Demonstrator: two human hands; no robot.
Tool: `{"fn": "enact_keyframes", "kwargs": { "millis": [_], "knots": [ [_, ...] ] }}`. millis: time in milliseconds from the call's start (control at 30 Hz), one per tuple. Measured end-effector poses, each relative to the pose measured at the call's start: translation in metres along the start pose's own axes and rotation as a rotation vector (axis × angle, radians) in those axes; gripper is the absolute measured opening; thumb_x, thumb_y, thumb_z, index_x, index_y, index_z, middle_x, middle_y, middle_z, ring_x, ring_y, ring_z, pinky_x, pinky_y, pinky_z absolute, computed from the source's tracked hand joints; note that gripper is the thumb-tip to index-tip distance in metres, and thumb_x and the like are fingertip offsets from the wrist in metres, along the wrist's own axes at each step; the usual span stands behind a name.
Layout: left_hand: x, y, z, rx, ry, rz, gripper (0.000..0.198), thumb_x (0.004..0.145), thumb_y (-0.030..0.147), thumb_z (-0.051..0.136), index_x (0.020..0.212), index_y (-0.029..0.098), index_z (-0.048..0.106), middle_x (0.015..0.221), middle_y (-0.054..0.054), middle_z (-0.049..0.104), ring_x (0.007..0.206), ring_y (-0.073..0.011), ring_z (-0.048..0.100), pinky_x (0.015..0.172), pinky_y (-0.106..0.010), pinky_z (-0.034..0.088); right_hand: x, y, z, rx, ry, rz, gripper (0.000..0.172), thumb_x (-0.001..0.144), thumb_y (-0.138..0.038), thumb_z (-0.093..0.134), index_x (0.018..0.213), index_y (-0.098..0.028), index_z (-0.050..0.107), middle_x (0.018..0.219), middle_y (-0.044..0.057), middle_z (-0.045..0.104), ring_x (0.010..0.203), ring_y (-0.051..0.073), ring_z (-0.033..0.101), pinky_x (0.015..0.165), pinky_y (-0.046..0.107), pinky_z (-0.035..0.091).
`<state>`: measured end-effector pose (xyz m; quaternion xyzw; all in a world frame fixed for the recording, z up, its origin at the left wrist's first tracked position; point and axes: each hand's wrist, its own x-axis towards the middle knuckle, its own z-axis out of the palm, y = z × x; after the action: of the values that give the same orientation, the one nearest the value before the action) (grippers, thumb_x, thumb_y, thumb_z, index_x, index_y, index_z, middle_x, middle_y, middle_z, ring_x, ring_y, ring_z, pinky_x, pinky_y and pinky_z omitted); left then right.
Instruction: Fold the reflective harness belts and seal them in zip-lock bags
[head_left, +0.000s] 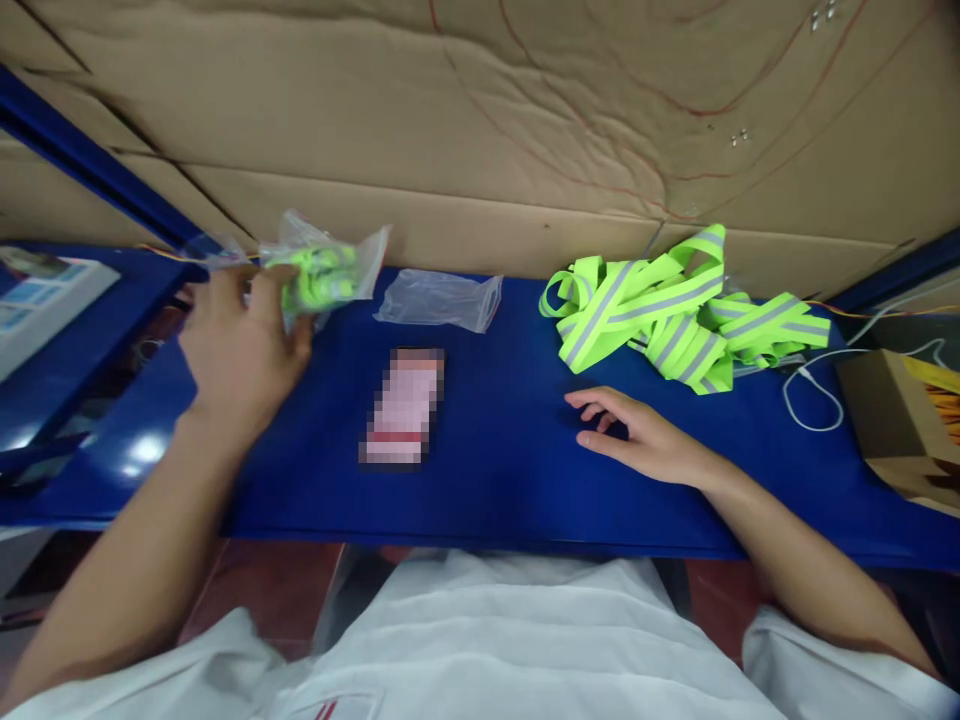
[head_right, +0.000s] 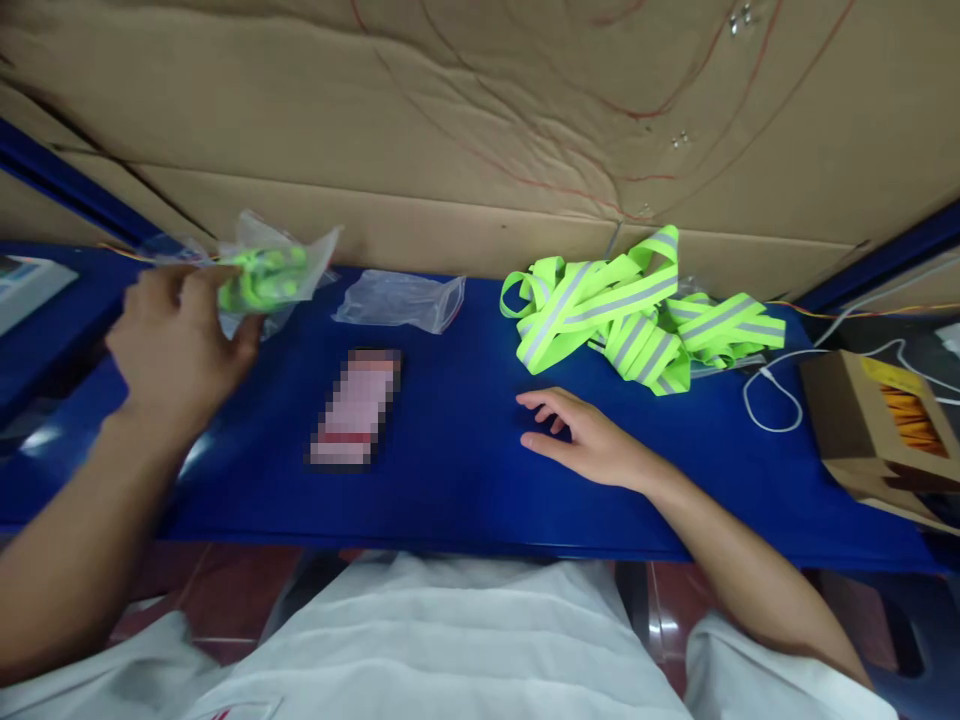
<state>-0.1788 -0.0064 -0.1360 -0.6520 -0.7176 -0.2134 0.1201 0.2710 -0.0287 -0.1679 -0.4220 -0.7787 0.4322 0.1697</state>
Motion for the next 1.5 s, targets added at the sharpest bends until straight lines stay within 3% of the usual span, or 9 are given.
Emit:
{"fn": "enact_keyframes", "kwargs": {
  "millis": [167,333,567,767,867,1033,1167,1267,1500],
  "knots": [
    [0.020,0.003,0.019,-0.161,-0.222,0.087,0.083,0.080,0.093,0.045,0.136,0.031,0.054,0.123,-0.002,0.058,0.127,-0.0358,0.048,0.086,-0.045,0.039,-0.001,-0.001,0.003,-0.072,0.002,-0.057,0.045,0.098,-0.049,0.064,0.138,-0.028,0.061,0.125,0.008,0.065,0.101,0.017,0.067,0.081,0.030,0.060],
    [0.041,0.052,0.017,-0.073,-0.086,0.249,0.059,0.094,0.073,0.043,0.109,0.022,0.068,0.092,-0.005,0.066,0.112,-0.0295,0.061,0.091,-0.045,0.039,0.000,-0.004,0.000,-0.258,0.105,-0.217,0.034,0.103,-0.040,0.059,0.133,-0.025,0.064,0.129,0.009,0.068,0.110,0.022,0.069,0.098,0.041,0.058],
    [-0.042,0.144,0.002,-0.158,-0.158,0.655,0.029,0.102,0.037,0.055,0.122,0.021,0.067,0.123,-0.008,0.072,0.101,-0.0254,0.071,0.083,-0.037,0.051,0.005,0.015,-0.025,-0.574,0.483,-0.262,0.030,0.103,-0.031,0.055,0.131,-0.022,0.065,0.129,0.012,0.070,0.123,0.029,0.065,0.107,0.049,0.052],
    [-0.092,0.158,0.020,-0.395,-0.287,1.059,0.018,0.103,0.028,0.055,0.101,0.020,0.071,0.109,-0.005,0.073,0.093,-0.0187,0.071,0.080,-0.034,0.051,0.024,0.017,-0.040,-0.993,0.608,-0.165,0.056,0.101,-0.018,0.050,0.156,-0.020,0.042,0.164,0.019,0.040,0.151,0.038,0.039,0.118,0.061,0.031],
    [-0.092,0.155,0.027,-0.437,-0.326,1.047,0.019,0.103,0.026,0.055,0.097,0.019,0.071,0.103,-0.005,0.073,0.090,-0.0174,0.070,0.079,-0.033,0.052,0.061,0.010,-0.048,-1.093,0.439,-0.197,0.060,0.097,-0.011,0.049,0.156,-0.018,0.043,0.166,0.019,0.037,0.155,0.039,0.033,0.123,0.065,0.018],
    [-0.086,0.152,0.017,-0.457,-0.233,1.018,0.014,0.101,0.022,0.056,0.105,0.019,0.069,0.112,-0.006,0.072,0.096,-0.0197,0.071,0.083,-0.035,0.056,0.096,-0.011,-0.035,-0.981,0.355,-0.246,0.041,0.099,-0.009,0.039,0.128,-0.012,0.068,0.127,0.018,0.073,0.117,0.032,0.067,0.101,0.051,0.047],
    [-0.077,0.146,0.004,-0.478,-0.047,0.788,0.039,0.094,0.023,0.067,0.132,0.018,0.056,0.135,-0.017,0.062,0.120,-0.0295,0.065,0.097,-0.043,0.058,0.053,-0.030,-0.006,-0.801,0.488,-0.562,0.043,0.097,-0.010,0.043,0.133,-0.019,0.066,0.123,0.011,0.075,0.115,0.026,0.071,0.096,0.043,0.055],
    [-0.070,0.141,0.007,-0.521,0.020,0.720,0.058,0.091,0.027,0.073,0.141,0.020,0.046,0.143,-0.020,0.054,0.132,-0.0335,0.057,0.106,-0.047,0.056,0.014,-0.035,0.008,-0.730,0.447,-0.772,0.043,0.098,-0.015,0.051,0.140,-0.021,0.061,0.125,0.011,0.075,0.121,0.025,0.070,0.097,0.042,0.060],
    [-0.077,0.158,0.040,-0.465,-0.210,0.844,0.076,0.094,0.027,0.065,0.161,0.025,0.028,0.168,-0.023,0.028,0.152,-0.0432,0.036,0.113,-0.061,0.047,-0.001,-0.037,0.024,-0.884,0.310,-0.964,0.028,0.099,-0.026,0.062,0.125,-0.024,0.072,0.127,0.006,0.075,0.126,0.022,0.068,0.110,0.037,0.059]
  ]
}}
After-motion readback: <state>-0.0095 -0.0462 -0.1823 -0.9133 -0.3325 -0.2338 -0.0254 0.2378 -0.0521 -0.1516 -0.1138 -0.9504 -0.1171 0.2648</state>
